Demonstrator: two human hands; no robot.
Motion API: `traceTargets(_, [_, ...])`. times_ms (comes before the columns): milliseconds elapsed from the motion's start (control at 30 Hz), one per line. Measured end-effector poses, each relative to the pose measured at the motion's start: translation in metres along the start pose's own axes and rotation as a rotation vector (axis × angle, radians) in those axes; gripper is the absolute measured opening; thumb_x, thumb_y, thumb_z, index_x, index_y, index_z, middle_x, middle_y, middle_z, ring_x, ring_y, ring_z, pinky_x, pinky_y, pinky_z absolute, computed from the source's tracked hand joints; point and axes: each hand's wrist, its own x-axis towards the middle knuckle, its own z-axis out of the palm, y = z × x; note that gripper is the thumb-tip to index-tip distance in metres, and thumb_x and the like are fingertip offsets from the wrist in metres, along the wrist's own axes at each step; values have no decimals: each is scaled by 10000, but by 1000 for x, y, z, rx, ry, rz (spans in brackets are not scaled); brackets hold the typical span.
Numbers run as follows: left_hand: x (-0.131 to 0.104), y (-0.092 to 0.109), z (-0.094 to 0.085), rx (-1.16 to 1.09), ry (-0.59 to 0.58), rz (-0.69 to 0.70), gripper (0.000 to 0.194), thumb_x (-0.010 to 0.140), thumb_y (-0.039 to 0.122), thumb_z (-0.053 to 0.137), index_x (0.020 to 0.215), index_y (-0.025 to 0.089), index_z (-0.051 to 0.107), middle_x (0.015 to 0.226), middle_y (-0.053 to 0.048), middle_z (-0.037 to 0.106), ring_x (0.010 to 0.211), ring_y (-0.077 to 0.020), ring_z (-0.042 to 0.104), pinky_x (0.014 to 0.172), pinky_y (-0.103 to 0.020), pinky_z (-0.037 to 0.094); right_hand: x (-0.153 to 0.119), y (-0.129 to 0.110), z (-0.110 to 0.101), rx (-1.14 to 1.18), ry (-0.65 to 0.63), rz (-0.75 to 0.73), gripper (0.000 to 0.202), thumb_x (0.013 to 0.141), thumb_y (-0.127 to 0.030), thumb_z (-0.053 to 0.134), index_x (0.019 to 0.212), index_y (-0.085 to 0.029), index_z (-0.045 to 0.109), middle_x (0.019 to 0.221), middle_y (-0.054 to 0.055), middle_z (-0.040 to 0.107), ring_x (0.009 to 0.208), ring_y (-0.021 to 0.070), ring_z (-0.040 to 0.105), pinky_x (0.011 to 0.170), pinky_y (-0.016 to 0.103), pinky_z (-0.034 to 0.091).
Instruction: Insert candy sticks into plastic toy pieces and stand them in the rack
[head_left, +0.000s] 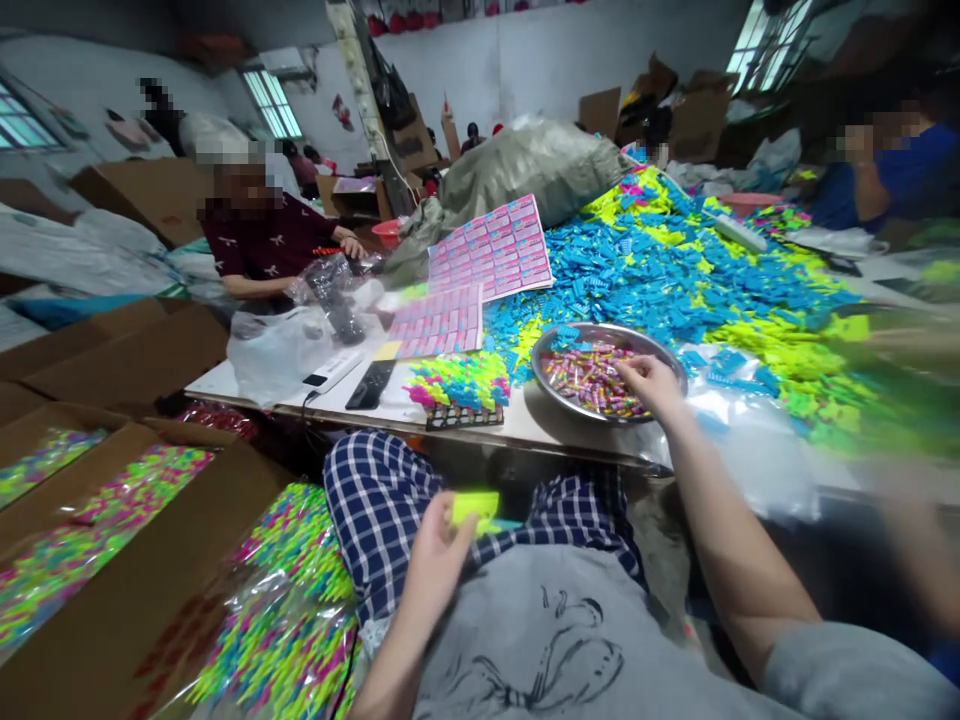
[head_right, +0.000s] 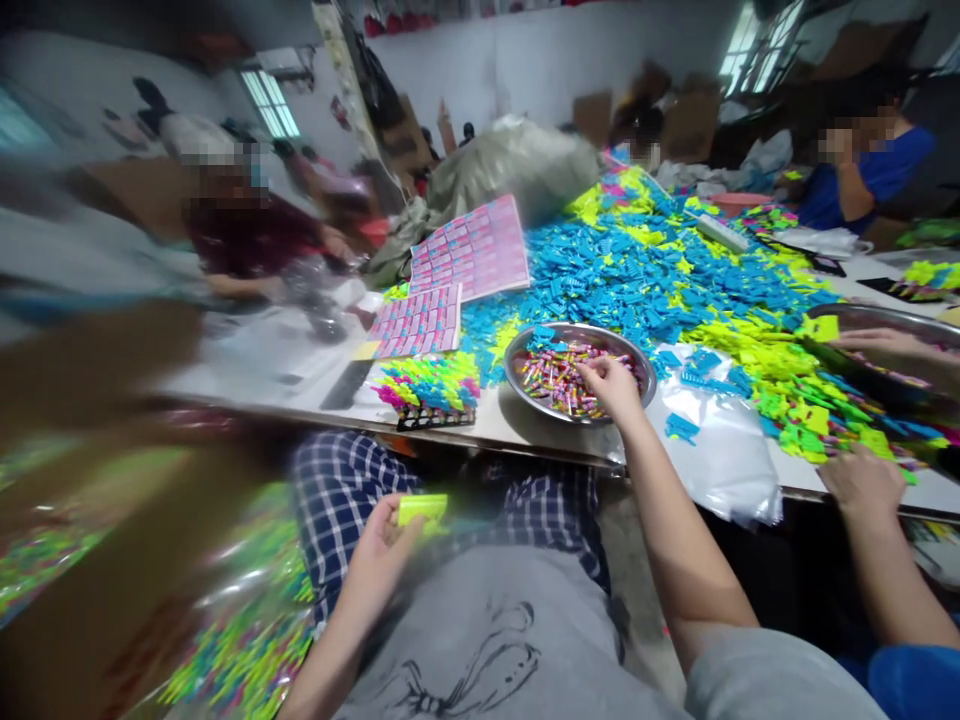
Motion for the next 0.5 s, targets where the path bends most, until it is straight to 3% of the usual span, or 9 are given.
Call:
traceTargets(100, [1,-5,-6,0,12,2,378,695,422,604,929,172,445,902,-54,629,820,-173,614,684,-258,481,28,16,6,-165,91,-50,558,757,-435,544,1189,-95,443,925,131,623,796,247,577,684,340,435])
traceTargets(167, [3,-9,-8,3,11,5,368,695,424,606,919,172,459,888,-50,639,815,-174,618,715,-270,483,43,21,15,-376,53,-164,576,805,-333,494,1292,-74,327,1075,181,569,928,273,545,776,370,416])
traceTargets(233, [5,-11,-10,22,12,-4,363,695,428,605,920,174,475,884,-44,646,812,-172,620,741,-276,484,55,22,27,-531,-45,-295,478,821,-222,449,1276,-94,382,1156,188,524,1022,284,493,851,385,372])
traceTargets(367, [16,-9,-17,112,37,-19,399,641,448,640,909,171,537,909,-49,654,844,-192,613,766,-274,479,78,22,47,-613,-266,-484,323,778,-96,474,1040,-211,624,1123,103,562,1059,258,460,874,351,332])
traceTargets(500, [35,-1,-23,85,176,-44,448,610,455,659,942,170,563,927,-44,655,879,-203,600,805,-284,459,94,27,56,-678,-421,-616,288,783,-79,484,974,-201,661,1102,109,568,1061,246,452,888,353,306])
